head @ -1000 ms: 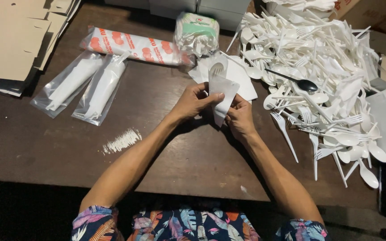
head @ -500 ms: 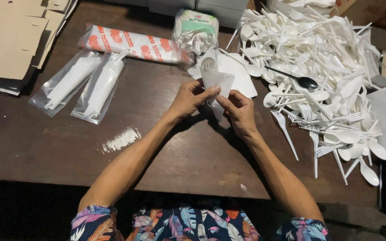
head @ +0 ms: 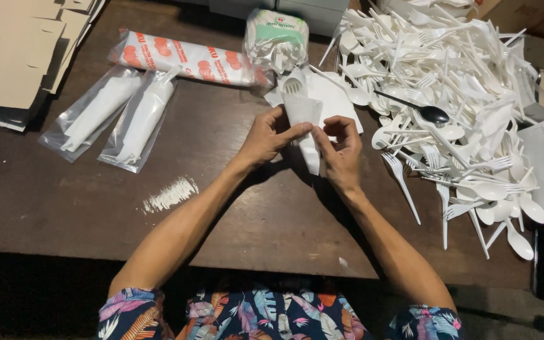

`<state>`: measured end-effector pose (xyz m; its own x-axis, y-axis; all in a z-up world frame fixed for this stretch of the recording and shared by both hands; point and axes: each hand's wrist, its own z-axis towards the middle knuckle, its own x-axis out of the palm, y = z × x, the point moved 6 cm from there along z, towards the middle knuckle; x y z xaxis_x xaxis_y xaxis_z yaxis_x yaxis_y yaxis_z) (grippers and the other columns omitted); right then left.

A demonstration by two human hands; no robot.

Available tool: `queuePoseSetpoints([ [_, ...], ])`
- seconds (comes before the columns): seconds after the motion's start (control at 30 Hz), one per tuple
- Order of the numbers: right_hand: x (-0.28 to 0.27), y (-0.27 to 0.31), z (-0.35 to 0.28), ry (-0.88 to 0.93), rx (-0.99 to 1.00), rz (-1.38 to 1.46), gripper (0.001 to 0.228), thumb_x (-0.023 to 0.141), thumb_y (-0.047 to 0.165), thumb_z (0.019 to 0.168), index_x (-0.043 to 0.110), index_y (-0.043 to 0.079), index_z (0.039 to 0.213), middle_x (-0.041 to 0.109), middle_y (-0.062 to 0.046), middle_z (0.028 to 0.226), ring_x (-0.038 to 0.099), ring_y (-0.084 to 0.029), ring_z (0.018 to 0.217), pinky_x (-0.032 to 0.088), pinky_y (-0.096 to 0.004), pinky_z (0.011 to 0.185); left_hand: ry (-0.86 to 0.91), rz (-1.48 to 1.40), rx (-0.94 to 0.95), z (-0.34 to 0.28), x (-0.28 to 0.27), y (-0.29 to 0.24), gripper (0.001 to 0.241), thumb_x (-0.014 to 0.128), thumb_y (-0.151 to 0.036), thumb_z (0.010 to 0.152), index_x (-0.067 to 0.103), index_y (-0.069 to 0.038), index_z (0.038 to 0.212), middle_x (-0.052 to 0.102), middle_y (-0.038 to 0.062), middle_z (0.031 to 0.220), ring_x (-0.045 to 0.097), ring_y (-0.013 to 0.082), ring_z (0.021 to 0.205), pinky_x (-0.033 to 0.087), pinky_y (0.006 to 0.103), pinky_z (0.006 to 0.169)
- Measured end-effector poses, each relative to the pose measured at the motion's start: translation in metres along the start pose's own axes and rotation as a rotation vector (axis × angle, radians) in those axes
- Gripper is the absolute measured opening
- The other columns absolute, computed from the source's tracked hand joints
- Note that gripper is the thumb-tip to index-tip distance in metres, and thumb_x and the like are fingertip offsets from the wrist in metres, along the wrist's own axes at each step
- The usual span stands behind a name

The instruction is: Wrapping plastic forks and spoons in paper napkins and placing them into individual plastic sleeves.

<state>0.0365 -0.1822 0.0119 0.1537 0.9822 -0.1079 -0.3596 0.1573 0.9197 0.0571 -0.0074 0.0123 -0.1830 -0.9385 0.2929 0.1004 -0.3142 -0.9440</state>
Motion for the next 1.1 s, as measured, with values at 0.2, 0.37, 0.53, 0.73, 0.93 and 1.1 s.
queuePoseSetpoints([
  [0.2,0.001,0.046,-0.007,0.055,-0.46,-0.294,0.022,0.085,0.01,0.092,0.071,0.004,0.108,0.06,-0.008,0.095,0.065,-0.02,0.08,0.057,-0.03,0.069,-0.074,0.01,0.066,-0.004,0.001,-0.014,0.028,0.09,-0.021,0.084,0.072,-0.008,0.101,0.077,0.007,0.09,0.071,0.0105,0.084,0.062,0.0252,0.071],
  [0.37,0.011,0.024,-0.014,0.111,-0.003,0.023,0.056,0.091,0.01,0.082,0.058,0.006,0.127,0.063,-0.006,0.097,0.063,-0.012,0.085,0.055,-0.023,0.07,-0.14,0.024,0.071,0.002,-0.009,-0.012,0.031,0.091,-0.024,0.082,0.07,-0.007,0.096,0.074,0.007,0.083,0.069,0.0112,0.075,0.06,0.0244,0.064],
  [0.53,0.008,-0.01,-0.004,0.145,0.226,0.189,0.039,0.085,0.008,0.087,0.064,0.004,0.119,0.067,-0.006,0.088,0.064,-0.01,0.076,0.055,-0.021,0.062,-0.194,0.025,0.076,0.004,-0.019,-0.01,0.032,0.091,-0.028,0.081,0.069,-0.006,0.091,0.074,0.009,0.077,0.071,0.0131,0.068,0.06,0.0237,0.059],
  [0.73,0.006,-0.032,-0.003,0.141,0.353,0.26,0.028,0.084,0.009,0.087,0.068,0.005,0.11,0.069,-0.007,0.09,0.068,-0.013,0.076,0.058,-0.022,0.063,-0.138,0.021,0.099,0.005,-0.017,-0.003,0.032,0.089,-0.03,0.084,0.069,-0.008,0.095,0.074,0.007,0.084,0.071,0.0126,0.075,0.062,0.0261,0.064],
  [0.93,0.002,0.024,-0.007,0.07,-0.158,-0.231,0.029,0.081,0.013,0.095,0.069,0.007,0.12,0.066,-0.009,0.114,0.068,-0.02,0.099,0.058,-0.03,0.083,-0.131,0.028,0.12,0.0,-0.01,0.001,0.03,0.088,-0.025,0.085,0.067,-0.005,0.095,0.072,0.007,0.084,0.07,0.0134,0.079,0.06,0.0249,0.063],
  [1.1,0.015,0.053,-0.016,0.176,-0.47,-0.29,0.04,0.074,0.001,0.097,0.065,0.003,0.136,0.068,-0.018,0.13,0.068,-0.031,0.118,0.057,-0.04,0.095,-0.092,0.082,0.109,-0.009,0.003,-0.013,0.03,0.09,-0.024,0.083,0.069,-0.006,0.094,0.073,0.004,0.084,0.067,0.0091,0.081,0.06,0.0231,0.063],
])
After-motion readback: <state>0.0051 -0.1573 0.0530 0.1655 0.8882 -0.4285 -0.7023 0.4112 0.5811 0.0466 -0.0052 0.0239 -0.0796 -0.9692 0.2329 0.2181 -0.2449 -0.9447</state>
